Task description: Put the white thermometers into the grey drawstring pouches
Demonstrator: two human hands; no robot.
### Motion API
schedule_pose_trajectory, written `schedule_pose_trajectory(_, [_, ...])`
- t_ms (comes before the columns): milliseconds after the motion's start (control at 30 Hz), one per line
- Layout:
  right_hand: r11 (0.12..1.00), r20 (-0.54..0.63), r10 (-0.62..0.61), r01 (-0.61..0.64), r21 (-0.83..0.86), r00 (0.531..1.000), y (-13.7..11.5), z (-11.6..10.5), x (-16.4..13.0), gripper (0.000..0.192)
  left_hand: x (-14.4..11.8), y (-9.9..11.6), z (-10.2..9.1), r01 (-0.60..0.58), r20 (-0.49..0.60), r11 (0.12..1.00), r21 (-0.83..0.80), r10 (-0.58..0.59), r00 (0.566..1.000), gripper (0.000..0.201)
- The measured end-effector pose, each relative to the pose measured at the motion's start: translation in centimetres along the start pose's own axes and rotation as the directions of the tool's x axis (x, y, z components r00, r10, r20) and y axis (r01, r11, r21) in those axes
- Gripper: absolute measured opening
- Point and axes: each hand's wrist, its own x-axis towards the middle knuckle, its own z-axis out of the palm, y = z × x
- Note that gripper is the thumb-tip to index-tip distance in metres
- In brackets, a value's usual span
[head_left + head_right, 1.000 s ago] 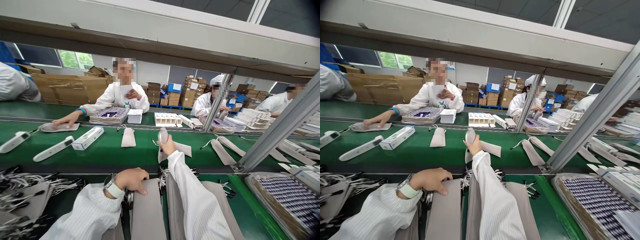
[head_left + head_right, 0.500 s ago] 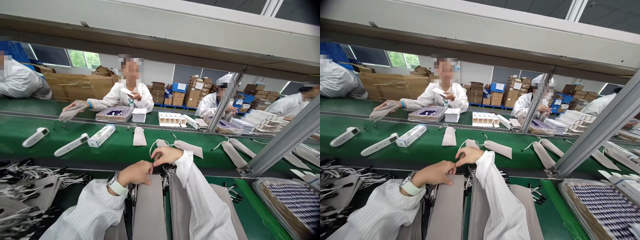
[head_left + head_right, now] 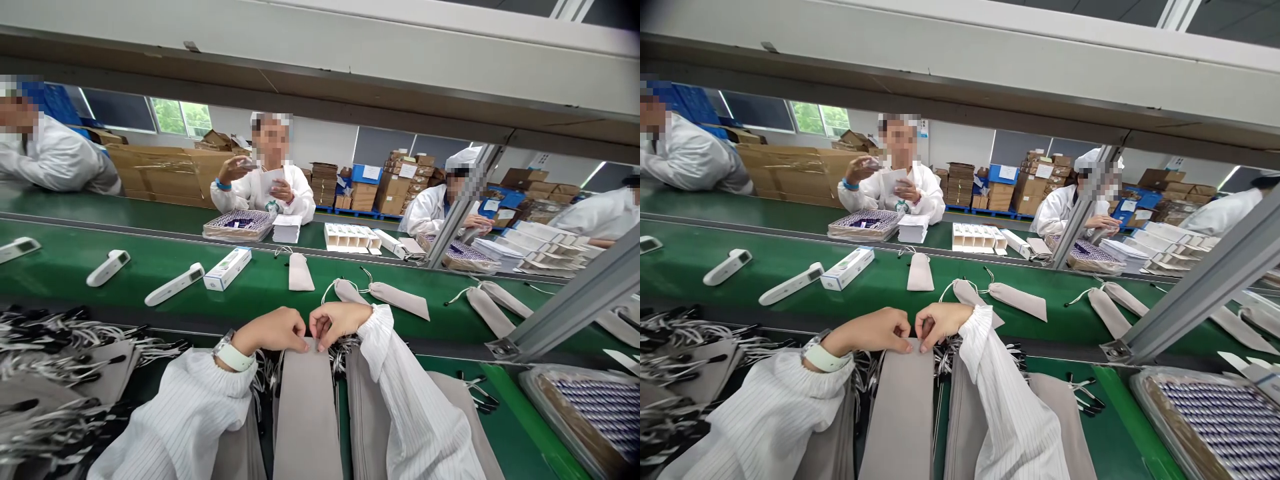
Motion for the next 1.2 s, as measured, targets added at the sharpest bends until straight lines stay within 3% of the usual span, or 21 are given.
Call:
schedule_pose_trajectory(133, [0.989,0.015,-0.136,0.134,0.068,0.991,-0.2,0.0,-0.2,0.035,-0.8,0.4,-1.5,-0.103,-0.041,0.986,-0.134,0.099,0.994,0.026])
schedule_pose_trajectory(300, [0.907,-0.034,-0.284,0.280,0.315,0.958,-0.2,-0.4,-0.9,0.038,-1.3,1.2,-2.4,-0.199,-0.177,0.921,-0.333,0.146,0.973,0.031])
schedule_pose_trajectory(400, [0.887,-0.036,-0.271,0.264,0.378,0.962,-0.1,-0.6,-1.2,0.046,-1.2,1.0,-2.5,-0.197,-0.214,0.887,-0.418,0.115,0.970,0.032])
schedule_pose_trajectory(567, [0.900,-0.012,-0.262,0.249,0.357,0.965,0.2,-0.7,-1.1,0.043,-1.1,0.7,-2.3,-0.171,-0.162,0.838,-0.518,0.100,0.982,0.036])
schedule_pose_trajectory(767, [0.893,-0.032,-0.292,0.284,0.348,0.956,0.5,-0.8,-1.0,0.045,-1.0,1.1,-2.1,-0.175,-0.234,0.794,-0.583,0.042,0.971,0.041])
schedule_pose_trajectory(1000, [0.889,-0.143,-0.294,0.325,0.323,0.945,0.3,-0.9,-1.1,0.048,-0.6,0.4,-1.7,-0.221,-0.292,0.690,-0.689,0.014,0.956,0.041])
schedule_pose_trajectory(1200, [0.910,-0.206,-0.237,0.291,0.294,0.949,0.0,-0.9,-1.1,0.041,-0.6,0.2,-1.7,-0.234,-0.285,0.716,-0.657,0.052,0.957,0.040])
